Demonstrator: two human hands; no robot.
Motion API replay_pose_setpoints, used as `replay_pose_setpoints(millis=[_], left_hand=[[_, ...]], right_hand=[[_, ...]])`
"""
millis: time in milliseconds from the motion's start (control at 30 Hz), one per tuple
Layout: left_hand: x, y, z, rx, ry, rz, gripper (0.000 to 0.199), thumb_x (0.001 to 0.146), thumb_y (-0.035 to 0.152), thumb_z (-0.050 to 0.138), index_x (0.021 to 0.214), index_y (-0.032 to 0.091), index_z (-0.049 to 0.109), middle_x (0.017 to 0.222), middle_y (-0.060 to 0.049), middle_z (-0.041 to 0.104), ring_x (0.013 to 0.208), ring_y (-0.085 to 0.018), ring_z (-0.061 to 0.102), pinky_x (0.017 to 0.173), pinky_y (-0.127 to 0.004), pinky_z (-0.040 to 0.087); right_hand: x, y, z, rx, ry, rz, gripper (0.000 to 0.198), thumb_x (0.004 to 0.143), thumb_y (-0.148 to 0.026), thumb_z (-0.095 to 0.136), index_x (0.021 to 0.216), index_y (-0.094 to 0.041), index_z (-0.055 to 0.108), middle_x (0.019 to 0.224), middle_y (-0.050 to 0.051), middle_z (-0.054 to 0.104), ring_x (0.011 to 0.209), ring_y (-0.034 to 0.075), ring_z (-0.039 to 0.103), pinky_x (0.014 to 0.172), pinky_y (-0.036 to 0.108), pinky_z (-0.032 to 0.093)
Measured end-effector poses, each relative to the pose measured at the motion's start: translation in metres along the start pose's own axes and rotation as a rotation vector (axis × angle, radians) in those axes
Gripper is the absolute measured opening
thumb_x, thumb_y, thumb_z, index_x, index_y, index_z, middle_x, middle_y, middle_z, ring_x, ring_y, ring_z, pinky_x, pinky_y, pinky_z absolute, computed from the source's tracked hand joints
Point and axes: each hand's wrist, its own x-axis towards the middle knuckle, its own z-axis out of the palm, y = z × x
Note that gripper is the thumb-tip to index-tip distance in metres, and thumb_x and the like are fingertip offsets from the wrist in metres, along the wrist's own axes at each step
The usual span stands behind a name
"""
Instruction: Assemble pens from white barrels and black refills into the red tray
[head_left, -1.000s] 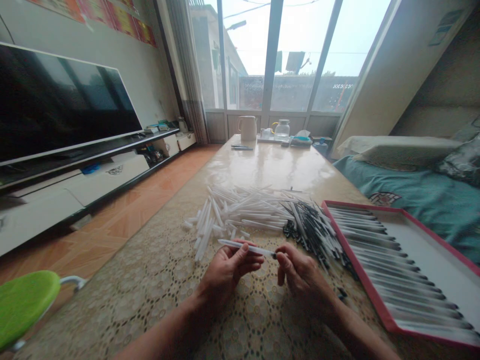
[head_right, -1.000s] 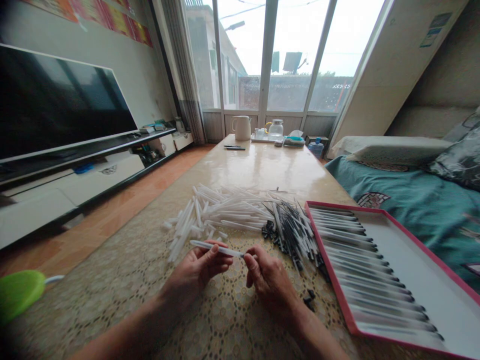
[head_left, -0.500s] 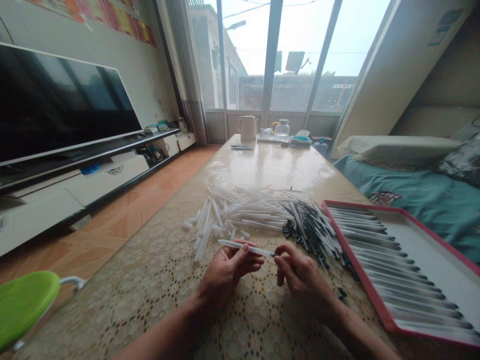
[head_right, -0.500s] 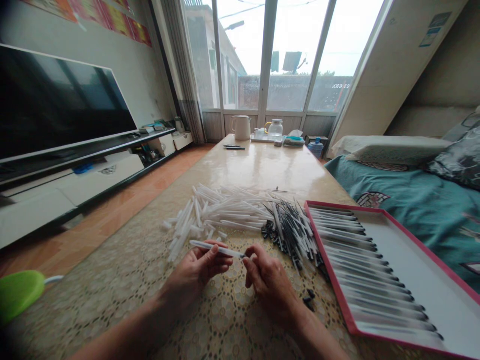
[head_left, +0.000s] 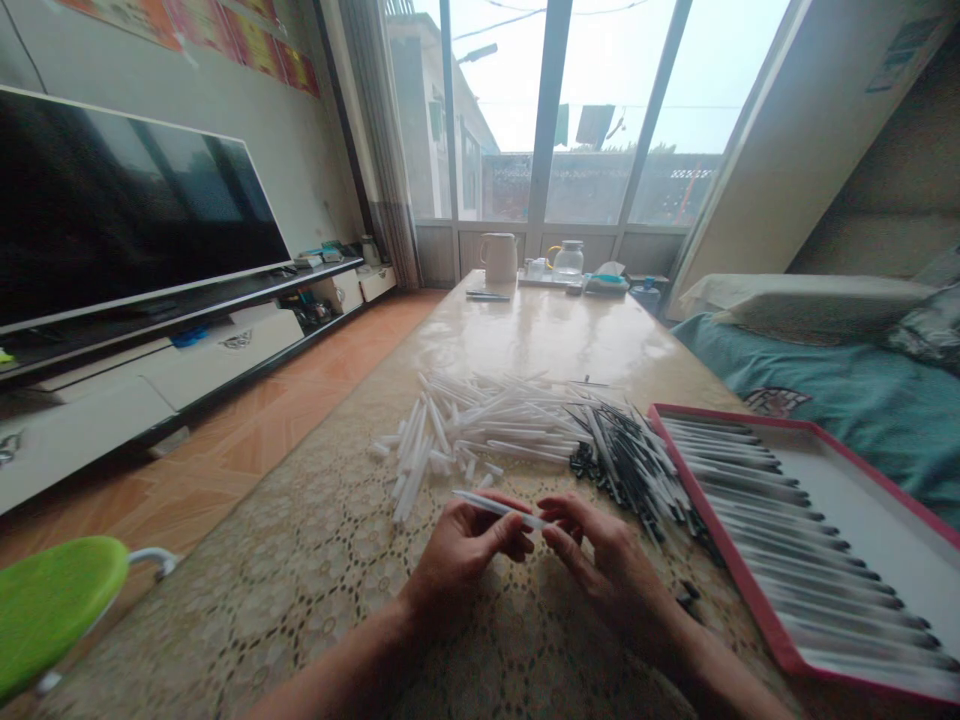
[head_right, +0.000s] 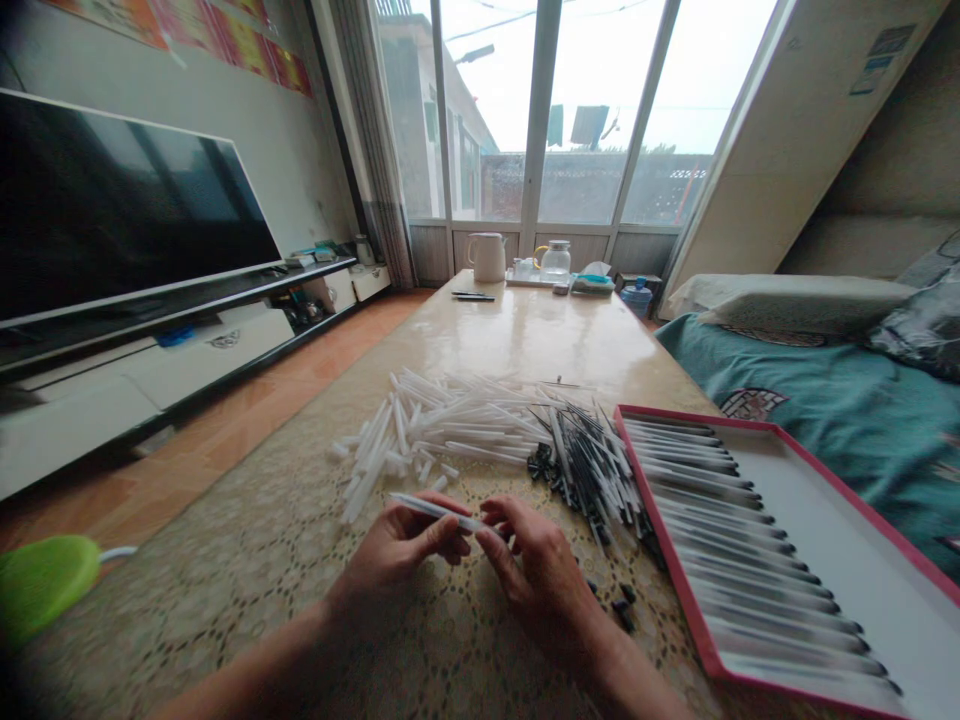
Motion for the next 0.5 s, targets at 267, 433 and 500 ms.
replay_pose_setpoints(millis=[267, 433, 500], left_hand=[[0.006, -0.002, -0.023, 0.473, 0.422, 0.331, 0.019, 0.075, 0.024, 0.064, 0.093, 0.021, 0.069, 0.095, -0.007, 0.062, 0.086, -0.02, 0.058, 0.074, -0.029, 0.045], [0.011, -0.005, -0.037, 0.867, 0.359, 0.354, 0.029, 0.076, 0.015, 0.054, 0.1, 0.023, 0.069, 0.094, -0.007, 0.059, 0.093, -0.024, 0.053, 0.087, -0.038, 0.039], [0.011, -0.006, -0.038, 0.956, 0.352, 0.357, 0.029, 0.076, 0.013, 0.053, 0.098, 0.022, 0.069, 0.092, -0.007, 0.059, 0.092, -0.024, 0.053, 0.085, -0.039, 0.039]], right_hand=[[0.001, 0.012, -0.003, -0.041, 0.094, 0.055, 0.023, 0.091, -0.033, 0.04, 0.085, -0.019, 0.058, 0.072, 0.003, 0.063, 0.062, 0.015, 0.058, 0.056, 0.025, 0.044], [-0.001, 0.012, -0.009, -0.017, 0.108, 0.077, 0.023, 0.091, -0.035, 0.04, 0.083, -0.02, 0.055, 0.071, 0.002, 0.062, 0.061, 0.014, 0.057, 0.055, 0.024, 0.043], [-0.001, 0.01, -0.01, -0.034, 0.107, 0.07, 0.023, 0.091, -0.035, 0.041, 0.081, -0.019, 0.055, 0.071, 0.002, 0.061, 0.06, 0.014, 0.057, 0.055, 0.024, 0.043]])
